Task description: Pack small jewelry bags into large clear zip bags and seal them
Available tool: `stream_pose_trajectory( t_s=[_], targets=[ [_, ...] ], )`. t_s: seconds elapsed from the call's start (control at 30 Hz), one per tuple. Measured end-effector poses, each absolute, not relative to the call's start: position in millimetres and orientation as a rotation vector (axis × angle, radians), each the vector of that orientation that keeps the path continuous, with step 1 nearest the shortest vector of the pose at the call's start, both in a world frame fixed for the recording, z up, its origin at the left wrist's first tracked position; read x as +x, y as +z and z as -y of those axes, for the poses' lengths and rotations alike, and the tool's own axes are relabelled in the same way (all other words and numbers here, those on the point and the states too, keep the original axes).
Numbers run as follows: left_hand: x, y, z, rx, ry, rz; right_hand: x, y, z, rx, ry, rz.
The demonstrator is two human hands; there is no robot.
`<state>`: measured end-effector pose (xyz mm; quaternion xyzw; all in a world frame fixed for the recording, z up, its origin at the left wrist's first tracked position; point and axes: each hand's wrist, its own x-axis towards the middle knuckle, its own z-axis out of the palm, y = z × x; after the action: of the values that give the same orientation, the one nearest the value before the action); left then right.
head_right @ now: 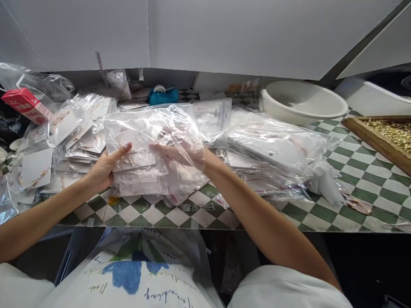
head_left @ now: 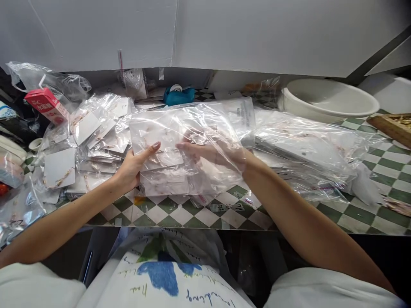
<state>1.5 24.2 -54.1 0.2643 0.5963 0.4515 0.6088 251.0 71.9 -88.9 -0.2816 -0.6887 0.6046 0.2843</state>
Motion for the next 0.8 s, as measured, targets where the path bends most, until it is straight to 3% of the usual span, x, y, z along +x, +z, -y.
stream_pose_trajectory(
  t_s=[0.23, 0.4, 0.47, 0.6, 0.8],
  targets=[
    [-2.0, -50.4, -24.6, 0.644, 1.026, -1.375, 237.7, -56.4, -66.4, -0.803, 1.613, 1.748],
    [-9.2, -47.8, -26.7, 0.713, 1.04, -1.324, 268.4, -21.2, -85.7, -1.118, 0.969, 1.527],
    [-10.4, -48.8, -27.2, 0.712, 0.985, -1.279, 267.8, -21.4, -88.3, -1.084, 0.858, 1.566],
    [-8.2, -50.7, -25.5, 0.67, 0.733, -1.179, 251.9, -33.1, -87.7, -0.831, 1.079, 1.9],
    [-8.0, -43.8, -22.1, 0.64, 0.759, -1.041, 271.4, -36.2, -104.4, -0.961, 1.296, 1.669]
  ],
)
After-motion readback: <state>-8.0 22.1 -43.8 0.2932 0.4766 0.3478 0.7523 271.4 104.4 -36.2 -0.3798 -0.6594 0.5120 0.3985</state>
